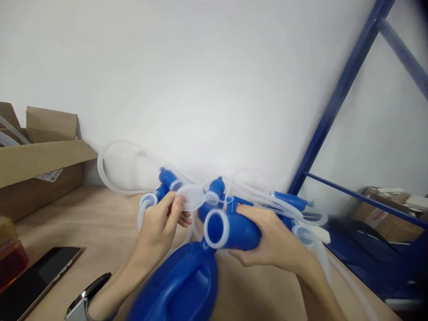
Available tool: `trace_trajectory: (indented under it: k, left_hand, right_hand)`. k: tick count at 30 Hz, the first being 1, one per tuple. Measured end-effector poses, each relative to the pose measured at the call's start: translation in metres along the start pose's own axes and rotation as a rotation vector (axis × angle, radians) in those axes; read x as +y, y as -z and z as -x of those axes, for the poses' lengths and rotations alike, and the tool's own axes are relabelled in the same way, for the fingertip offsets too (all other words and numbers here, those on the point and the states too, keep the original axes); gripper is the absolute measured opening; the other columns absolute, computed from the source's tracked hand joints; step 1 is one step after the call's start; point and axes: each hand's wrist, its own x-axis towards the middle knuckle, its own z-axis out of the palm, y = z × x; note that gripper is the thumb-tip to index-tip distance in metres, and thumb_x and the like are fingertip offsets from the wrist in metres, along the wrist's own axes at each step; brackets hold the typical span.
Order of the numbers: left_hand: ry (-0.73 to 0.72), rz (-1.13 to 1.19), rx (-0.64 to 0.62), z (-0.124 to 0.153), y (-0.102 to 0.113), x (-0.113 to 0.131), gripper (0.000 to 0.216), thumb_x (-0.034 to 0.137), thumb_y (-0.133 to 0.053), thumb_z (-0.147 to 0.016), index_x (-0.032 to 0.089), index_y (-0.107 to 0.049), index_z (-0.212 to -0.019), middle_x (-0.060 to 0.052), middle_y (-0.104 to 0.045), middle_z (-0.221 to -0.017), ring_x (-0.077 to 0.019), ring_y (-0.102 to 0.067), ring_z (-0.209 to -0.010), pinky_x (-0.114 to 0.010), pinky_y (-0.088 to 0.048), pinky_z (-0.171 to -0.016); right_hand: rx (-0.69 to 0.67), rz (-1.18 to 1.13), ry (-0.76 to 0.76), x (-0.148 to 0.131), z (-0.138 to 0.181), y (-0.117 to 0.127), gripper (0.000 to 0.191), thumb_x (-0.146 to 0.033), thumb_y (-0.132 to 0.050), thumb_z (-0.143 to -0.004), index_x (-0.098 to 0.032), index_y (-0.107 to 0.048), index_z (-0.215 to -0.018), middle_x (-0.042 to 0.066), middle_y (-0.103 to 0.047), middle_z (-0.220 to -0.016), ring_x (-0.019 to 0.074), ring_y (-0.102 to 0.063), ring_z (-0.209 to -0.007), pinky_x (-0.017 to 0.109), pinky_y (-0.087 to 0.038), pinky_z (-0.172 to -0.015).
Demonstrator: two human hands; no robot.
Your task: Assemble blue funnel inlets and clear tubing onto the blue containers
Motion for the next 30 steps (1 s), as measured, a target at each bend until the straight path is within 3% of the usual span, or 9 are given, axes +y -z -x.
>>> trace_trajectory:
  k: [3, 6, 9, 12, 15, 18, 22, 27, 30]
  left_hand:
    - [0.204, 0.121, 0.107, -0.012, -0.002, -0.004, 0.033, 0.05, -0.047, -0.1, 0.024, -0.057, -0.082, 0.002, -0.069, -0.059, -0.02, -0.07, -0.051, -0.029, -0.058, -0.052]
    - [0.256, 0.035, 0.18, -0.022, 0.009, -0.002, 0.036, 0.053, -0.046, -0.099, 0.024, -0.055, -0.079, 0.004, -0.064, -0.057, -0.0185, -0.067, -0.052, -0.027, -0.053, -0.052]
    - [0.168, -0.215, -0.135, -0.016, 0.011, 0.009, 0.048, 0.058, -0.047, -0.099, 0.023, -0.054, -0.067, 0.003, -0.061, -0.055, -0.016, -0.06, -0.052, -0.026, -0.045, -0.054]
    - [0.087, -0.354, -0.499, 0.008, -0.011, 0.014, 0.047, 0.05, -0.041, -0.104, 0.023, -0.058, -0.07, -0.001, -0.067, -0.064, -0.0191, -0.065, -0.061, -0.029, -0.041, -0.059]
    - [0.066, -0.448, -0.633, 0.03, -0.041, 0.009, 0.03, 0.034, -0.042, -0.104, 0.022, -0.068, -0.094, -0.005, -0.074, -0.08, -0.024, -0.071, -0.072, -0.031, -0.039, -0.062]
    - [0.109, -0.403, -0.625, 0.036, -0.054, 0.004, 0.03, 0.033, -0.047, -0.103, 0.025, -0.063, -0.127, -0.004, -0.075, -0.085, -0.0256, -0.071, -0.074, -0.033, -0.041, -0.063]
    - [0.08, -0.269, -0.483, 0.031, -0.04, 0.011, 0.042, 0.039, -0.055, -0.101, 0.03, -0.053, -0.142, -0.001, -0.077, -0.101, -0.0233, -0.072, -0.083, -0.032, -0.048, -0.07]
    - [-0.17, -0.28, -0.389, 0.029, -0.021, 0.029, 0.02, 0.041, -0.054, -0.104, 0.026, -0.065, -0.11, -0.001, -0.068, -0.096, -0.0202, -0.065, -0.082, -0.031, -0.047, -0.071]
    - [-0.219, -0.272, -0.39, 0.029, -0.019, 0.031, 0.026, 0.037, -0.048, -0.107, 0.023, -0.061, -0.09, 0.001, -0.063, -0.084, -0.0176, -0.06, -0.074, -0.03, -0.044, -0.069]
  right_hand:
    - [-0.052, 0.087, 0.004, 0.011, 0.011, 0.012, 0.039, -0.026, -0.085, -0.065, -0.025, -0.07, -0.1, 0.002, -0.078, -0.1, 0.0278, -0.074, -0.092, 0.038, -0.056, -0.083]
    - [-0.122, 0.121, -0.101, 0.018, 0.022, 0.024, 0.046, -0.024, -0.087, -0.062, -0.027, -0.072, -0.106, 0.001, -0.08, -0.104, 0.0287, -0.076, -0.093, 0.037, -0.059, -0.081]
    - [-0.063, 0.215, -0.17, 0.024, 0.026, 0.033, 0.043, -0.033, -0.085, -0.07, -0.027, -0.073, -0.11, 0.002, -0.081, -0.107, 0.0302, -0.078, -0.093, 0.038, -0.061, -0.077]
    - [0.048, 0.353, -0.169, 0.028, 0.026, 0.034, 0.046, -0.043, -0.083, -0.075, -0.025, -0.072, -0.116, 0.007, -0.082, -0.113, 0.0344, -0.079, -0.096, 0.043, -0.063, -0.076]
    - [0.051, 0.414, -0.107, 0.028, 0.024, 0.029, 0.048, -0.042, -0.084, -0.076, -0.023, -0.071, -0.118, 0.01, -0.081, -0.118, 0.036, -0.079, -0.102, 0.046, -0.064, -0.082]
    - [0.064, 0.45, -0.043, 0.027, 0.023, 0.021, 0.051, -0.042, -0.083, -0.079, -0.021, -0.069, -0.122, 0.013, -0.079, -0.125, 0.0377, -0.077, -0.11, 0.048, -0.065, -0.085]
    - [0.07, 0.487, -0.006, 0.024, 0.021, 0.014, 0.047, -0.038, -0.084, -0.078, -0.021, -0.07, -0.119, 0.014, -0.079, -0.123, 0.0371, -0.078, -0.105, 0.043, -0.064, -0.075]
    - [0.14, 0.481, 0.053, 0.017, 0.015, 0.002, 0.043, -0.035, -0.083, -0.076, -0.019, -0.071, -0.114, 0.013, -0.082, -0.112, 0.0346, -0.08, -0.094, 0.041, -0.063, -0.073]
    - [0.162, 0.447, 0.124, 0.01, 0.012, -0.004, 0.044, -0.036, -0.083, -0.075, -0.018, -0.071, -0.113, 0.012, -0.082, -0.107, 0.0341, -0.079, -0.091, 0.042, -0.061, -0.074]
